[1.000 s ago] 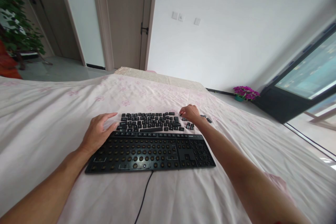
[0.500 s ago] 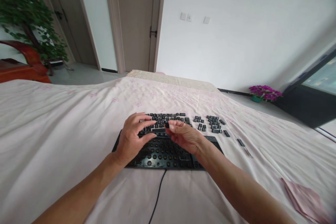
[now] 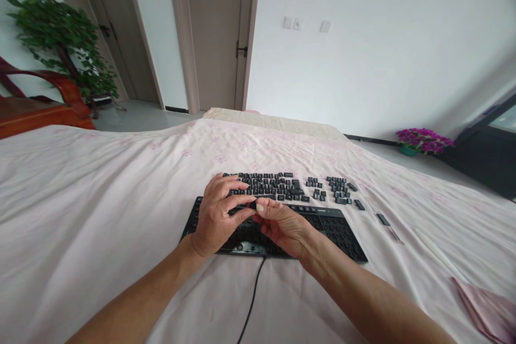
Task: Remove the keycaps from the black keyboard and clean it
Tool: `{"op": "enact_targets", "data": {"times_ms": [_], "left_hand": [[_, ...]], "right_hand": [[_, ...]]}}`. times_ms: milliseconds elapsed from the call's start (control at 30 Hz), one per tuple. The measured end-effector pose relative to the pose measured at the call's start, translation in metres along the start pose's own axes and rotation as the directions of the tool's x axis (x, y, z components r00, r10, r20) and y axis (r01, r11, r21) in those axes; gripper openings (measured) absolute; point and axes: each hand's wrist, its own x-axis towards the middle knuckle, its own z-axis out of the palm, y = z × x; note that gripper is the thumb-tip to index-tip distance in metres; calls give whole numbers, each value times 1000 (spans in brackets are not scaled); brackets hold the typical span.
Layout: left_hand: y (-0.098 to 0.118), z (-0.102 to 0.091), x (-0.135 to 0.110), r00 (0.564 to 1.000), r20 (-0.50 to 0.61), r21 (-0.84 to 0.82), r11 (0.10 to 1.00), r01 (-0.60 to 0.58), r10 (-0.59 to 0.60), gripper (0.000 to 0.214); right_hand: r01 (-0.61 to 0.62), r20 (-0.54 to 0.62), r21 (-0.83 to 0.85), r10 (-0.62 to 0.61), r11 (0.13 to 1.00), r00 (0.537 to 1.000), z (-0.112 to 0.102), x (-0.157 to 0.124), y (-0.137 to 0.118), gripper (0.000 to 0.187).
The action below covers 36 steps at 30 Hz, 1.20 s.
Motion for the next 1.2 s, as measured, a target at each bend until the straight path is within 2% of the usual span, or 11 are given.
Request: {"op": "enact_targets", "data": {"times_ms": [133, 400, 533, 700, 767, 800, 867, 933, 1033, 1100, 1200], "left_hand": [[0, -3, 1, 999, -12, 13, 999, -33, 33, 11], [5, -3, -1, 996, -1, 1, 996, -90, 90, 12], [-2, -3, -2, 989, 110, -19, 995, -95, 97, 22], [-37, -2, -7, 984, 134, 35, 993, 114, -117, 19], [-53, -5, -10, 964, 94, 117, 964, 239, -250, 21], [-62, -7, -12, 951, 69, 164, 943, 289, -303, 22], [-77, -11, -17, 923, 55, 261, 898, 354, -380, 24], [-89, -15, -21, 900, 51, 329, 858, 394, -432, 25], [-99, -17, -27, 871, 63, 379, 819, 431, -487, 26], [-101, -16, -29, 858, 69, 394, 804, 445, -509, 27], [-100, -16, -30, 843, 63, 406, 785, 468, -535, 28]], "right_hand": [[-32, -83, 114, 42, 993, 996, 6, -5, -5, 41], [67, -68, -142, -77, 988, 995, 4, -15, -5, 34], [116, -150, -195, -147, 974, 978, -13, -22, -14, 33], [151, -309, -216, -214, 965, 927, -56, -35, -23, 37], [125, -378, -326, -251, 937, 891, -74, -40, -19, 36], [105, -405, -425, -292, 899, 866, -83, -43, -17, 33], [49, -404, -657, -406, 752, 820, -98, -47, -10, 23], [8, -321, -840, -510, 542, 798, -108, -50, -3, 15], [8, -161, -962, -585, 274, 795, -116, -54, 5, 13], [17, -87, -986, -600, 166, 795, -116, -58, 8, 16], [10, -49, -995, -595, 95, 802, -113, -63, 10, 19]]}}
